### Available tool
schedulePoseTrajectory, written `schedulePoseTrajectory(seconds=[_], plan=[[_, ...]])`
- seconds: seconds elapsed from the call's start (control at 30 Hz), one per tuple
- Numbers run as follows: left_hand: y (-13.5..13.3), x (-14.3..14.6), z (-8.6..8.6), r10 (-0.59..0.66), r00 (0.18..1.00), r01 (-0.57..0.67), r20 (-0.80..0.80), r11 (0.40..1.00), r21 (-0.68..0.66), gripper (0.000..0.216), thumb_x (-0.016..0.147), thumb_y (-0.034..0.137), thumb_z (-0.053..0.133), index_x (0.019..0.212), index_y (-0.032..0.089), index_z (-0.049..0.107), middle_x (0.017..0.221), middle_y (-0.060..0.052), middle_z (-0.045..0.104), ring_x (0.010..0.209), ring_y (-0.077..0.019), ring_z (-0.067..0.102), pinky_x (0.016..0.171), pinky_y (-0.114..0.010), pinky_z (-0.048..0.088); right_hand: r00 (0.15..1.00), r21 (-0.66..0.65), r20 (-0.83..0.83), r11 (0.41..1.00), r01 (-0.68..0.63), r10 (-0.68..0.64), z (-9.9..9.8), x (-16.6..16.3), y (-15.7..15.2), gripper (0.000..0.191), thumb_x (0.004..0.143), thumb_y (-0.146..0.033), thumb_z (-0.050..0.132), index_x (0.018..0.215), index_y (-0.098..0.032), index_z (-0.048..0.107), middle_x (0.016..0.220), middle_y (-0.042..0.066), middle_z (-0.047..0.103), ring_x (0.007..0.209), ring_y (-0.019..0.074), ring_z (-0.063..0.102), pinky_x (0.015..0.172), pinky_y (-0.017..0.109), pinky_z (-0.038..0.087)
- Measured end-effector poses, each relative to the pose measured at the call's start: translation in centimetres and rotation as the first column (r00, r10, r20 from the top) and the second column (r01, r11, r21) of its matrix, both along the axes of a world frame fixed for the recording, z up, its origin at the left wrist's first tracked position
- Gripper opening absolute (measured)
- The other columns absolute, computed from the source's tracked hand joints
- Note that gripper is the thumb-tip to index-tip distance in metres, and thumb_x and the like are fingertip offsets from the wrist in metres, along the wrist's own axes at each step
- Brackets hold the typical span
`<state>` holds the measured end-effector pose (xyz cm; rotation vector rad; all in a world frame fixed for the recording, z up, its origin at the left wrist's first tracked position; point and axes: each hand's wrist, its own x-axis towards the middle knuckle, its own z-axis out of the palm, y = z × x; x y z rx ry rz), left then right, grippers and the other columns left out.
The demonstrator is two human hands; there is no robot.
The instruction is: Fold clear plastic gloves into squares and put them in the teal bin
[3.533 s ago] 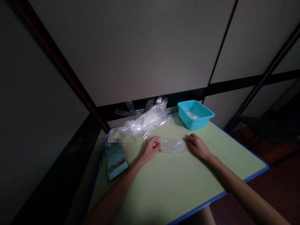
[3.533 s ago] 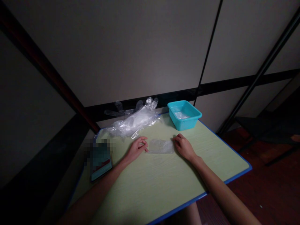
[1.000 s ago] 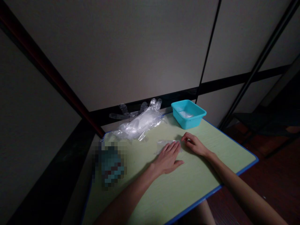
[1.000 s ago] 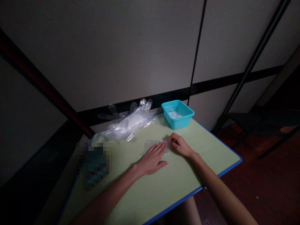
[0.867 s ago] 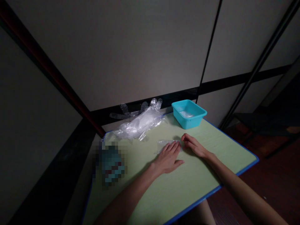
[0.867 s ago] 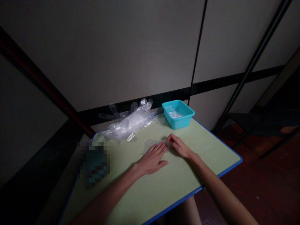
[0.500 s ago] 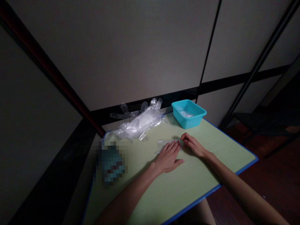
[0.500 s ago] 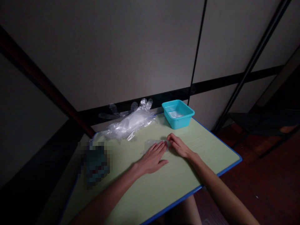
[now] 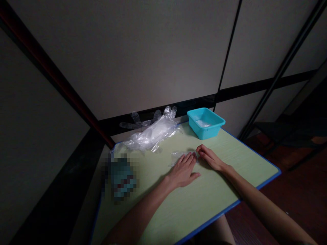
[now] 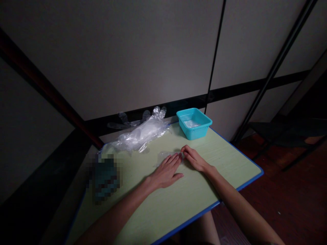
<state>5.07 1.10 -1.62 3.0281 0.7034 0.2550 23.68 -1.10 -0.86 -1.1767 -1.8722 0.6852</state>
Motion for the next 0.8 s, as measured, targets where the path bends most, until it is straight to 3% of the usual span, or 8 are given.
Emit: schedulePoseTrajectory(seconds=[0.47, 0.8], plan=[[0.03, 0.13, -0.15, 0.017, 0.999, -0.016, -0.031, 1.000, 0.023, 0.066, 0.085, 0.053, 0.020, 0.130, 0.005, 0.018, 0.137, -0.015, 0.025, 0.128, -0.0219, 0.016, 0.104, -0.036, 0.009, 1.000, -0.006, 0.010, 1.000, -0.016, 0.016, 0.23, -0.23, -0.08, 0.026, 0.089, -0.038, 0.028, 0.094, -0.018, 0.043, 0.080, 0.003, 0.050, 0.073, 0.0163, 0.046, 0.069, 0.030, 0.037], [0.19, 0.10, -0.22, 0.016, 0.999, -0.015, -0.035, 1.000, 0.020, 0.070, 0.085, 0.053, 0.023, 0.132, 0.003, 0.012, 0.138, -0.017, 0.023, 0.128, -0.0236, 0.018, 0.103, -0.036, 0.010, 0.996, -0.034, -0.090, 0.999, -0.032, 0.029, -0.06, -0.31, 0.02, 0.027, 0.088, -0.040, 0.030, 0.096, -0.018, 0.043, 0.074, 0.001, 0.048, 0.066, 0.0142, 0.044, 0.062, 0.028, 0.037]])
